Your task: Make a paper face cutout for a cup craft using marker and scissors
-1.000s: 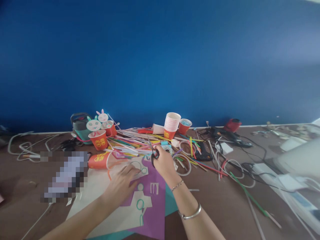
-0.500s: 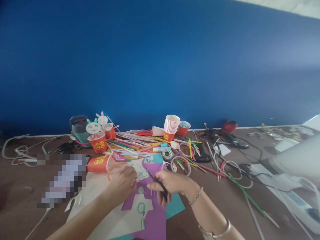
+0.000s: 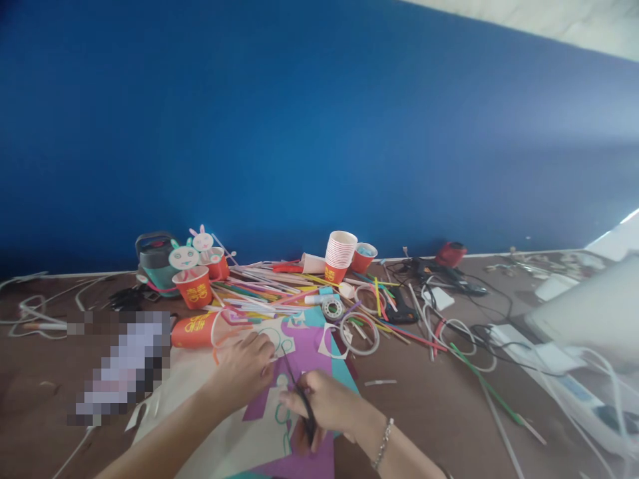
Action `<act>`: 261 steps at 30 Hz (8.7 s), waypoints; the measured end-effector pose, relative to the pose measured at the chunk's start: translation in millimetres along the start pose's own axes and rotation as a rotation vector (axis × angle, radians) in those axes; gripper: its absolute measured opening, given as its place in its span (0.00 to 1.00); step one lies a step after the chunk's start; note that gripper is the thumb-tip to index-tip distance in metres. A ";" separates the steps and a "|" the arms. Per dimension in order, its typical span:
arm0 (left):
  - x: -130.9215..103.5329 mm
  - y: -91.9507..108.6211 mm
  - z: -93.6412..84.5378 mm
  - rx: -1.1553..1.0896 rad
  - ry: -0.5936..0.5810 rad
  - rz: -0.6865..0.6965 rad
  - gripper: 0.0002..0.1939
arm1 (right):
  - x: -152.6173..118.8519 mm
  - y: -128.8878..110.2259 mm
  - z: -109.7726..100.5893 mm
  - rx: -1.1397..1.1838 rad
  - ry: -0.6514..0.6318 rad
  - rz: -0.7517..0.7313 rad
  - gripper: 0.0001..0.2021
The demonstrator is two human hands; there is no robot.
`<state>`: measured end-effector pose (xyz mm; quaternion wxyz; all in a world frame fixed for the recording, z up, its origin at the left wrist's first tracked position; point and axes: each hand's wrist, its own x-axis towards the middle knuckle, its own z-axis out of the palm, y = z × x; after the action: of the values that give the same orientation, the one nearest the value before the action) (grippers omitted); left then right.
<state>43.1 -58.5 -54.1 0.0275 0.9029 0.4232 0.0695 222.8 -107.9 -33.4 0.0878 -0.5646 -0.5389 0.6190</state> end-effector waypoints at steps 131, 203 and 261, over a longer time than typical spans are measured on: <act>10.8 -19.7 22.9 -0.634 0.388 -0.257 0.16 | 75.7 -16.4 -25.4 0.067 0.518 -0.433 0.08; 17.4 -12.9 3.4 -1.967 0.613 -0.613 0.12 | 80.4 -37.6 27.2 0.369 0.359 -0.777 0.21; 18.6 -17.4 4.8 -1.945 0.614 -0.563 0.13 | 81.4 -31.6 26.3 0.403 0.312 -0.760 0.20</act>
<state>42.3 -33.0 -58.8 0.6460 0.3052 0.3681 0.5950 157.8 -51.7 -64.1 0.4969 -0.3849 -0.5570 0.5429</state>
